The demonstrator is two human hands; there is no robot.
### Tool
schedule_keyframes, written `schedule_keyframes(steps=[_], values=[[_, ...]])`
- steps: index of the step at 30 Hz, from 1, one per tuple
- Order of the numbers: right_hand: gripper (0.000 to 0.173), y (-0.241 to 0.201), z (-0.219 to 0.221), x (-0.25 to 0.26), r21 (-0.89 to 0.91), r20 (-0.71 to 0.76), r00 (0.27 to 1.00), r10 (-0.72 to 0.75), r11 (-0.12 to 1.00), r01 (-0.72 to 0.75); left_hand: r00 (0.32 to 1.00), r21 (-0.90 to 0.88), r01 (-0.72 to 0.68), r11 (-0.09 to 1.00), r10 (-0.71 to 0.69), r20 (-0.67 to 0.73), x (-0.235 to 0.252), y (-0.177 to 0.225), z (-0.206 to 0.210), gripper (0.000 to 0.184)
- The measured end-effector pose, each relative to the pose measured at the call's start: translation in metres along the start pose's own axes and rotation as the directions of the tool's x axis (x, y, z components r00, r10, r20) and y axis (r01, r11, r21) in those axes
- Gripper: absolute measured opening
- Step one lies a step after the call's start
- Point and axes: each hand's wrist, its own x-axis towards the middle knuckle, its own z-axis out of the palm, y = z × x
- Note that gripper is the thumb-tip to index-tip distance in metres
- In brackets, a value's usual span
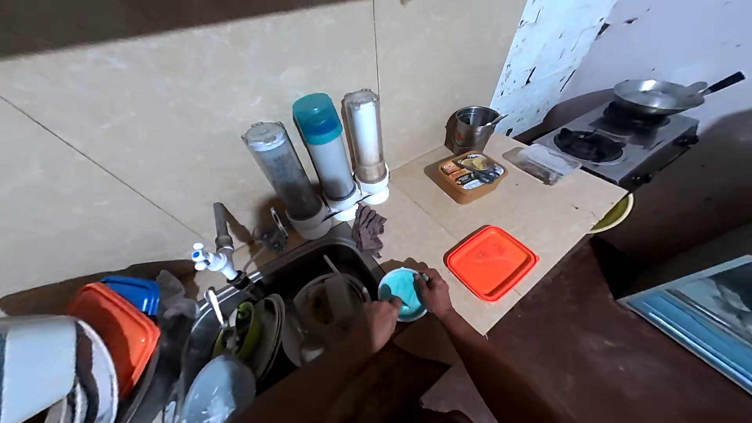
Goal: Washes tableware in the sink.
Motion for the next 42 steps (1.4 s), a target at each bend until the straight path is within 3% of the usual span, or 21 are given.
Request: schedule_keyframes(steps=[5,8,10,15,17,20,24,29,34,37,42], values=[[0.03,0.003,0.0,0.001,-0.01,0.006,1.0,-0.005,1.0,0.005,0.977,0.071,0.096,0.993,-0.08,-0.197,0.043,-0.002,-0.013,0.039],[0.028,0.001,0.003,0.0,0.015,-0.053,0.999,-0.006,1.0,0.007,0.967,0.042,0.148,0.988,-0.135,-0.214,0.039,0.004,0.0,0.039],[0.027,0.0,0.006,-0.002,0.015,-0.08,0.997,-0.008,1.0,0.01,0.966,0.002,0.163,0.987,-0.159,-0.203,0.022,0.004,0.011,0.037],[0.027,-0.001,0.007,-0.005,0.002,-0.091,0.996,0.002,1.0,-0.002,0.989,-0.023,0.148,0.989,-0.148,-0.015,-0.013,0.012,0.015,0.038],[0.027,-0.002,0.006,-0.003,-0.009,-0.075,0.997,-0.001,1.0,0.0,0.995,0.008,0.098,0.995,-0.098,-0.004,-0.014,0.01,0.008,0.037],[0.028,-0.003,0.004,-0.002,-0.026,-0.03,0.999,0.011,1.0,-0.011,0.984,0.069,0.046,0.997,-0.033,-0.175,0.011,0.001,-0.002,0.036],[0.028,-0.001,0.006,-0.004,-0.016,-0.066,0.998,-0.001,1.0,0.0,0.976,0.218,0.104,0.97,-0.058,-0.208,0.047,0.006,-0.013,0.04],[0.028,-0.001,0.013,-0.006,0.016,-0.15,0.988,-0.025,0.999,0.028,0.965,0.395,0.186,0.9,-0.092,-0.245,0.027,0.01,0.013,0.035],[0.026,-0.001,0.013,-0.007,0.011,-0.167,0.986,-0.02,1.0,0.022,0.997,0.271,0.079,0.959,-0.072,-0.036,-0.021,0.028,0.017,0.036],[0.027,-0.002,0.012,-0.007,0.009,-0.144,0.989,-0.012,1.0,0.014,0.997,0.194,0.064,0.979,-0.072,0.034,-0.026,0.037,0.007,0.035],[0.029,0.0,0.006,-0.006,0.012,-0.087,0.996,-0.004,1.0,0.005,0.989,0.054,0.12,0.991,-0.114,-0.098,0.02,0.009,-0.021,0.038]])
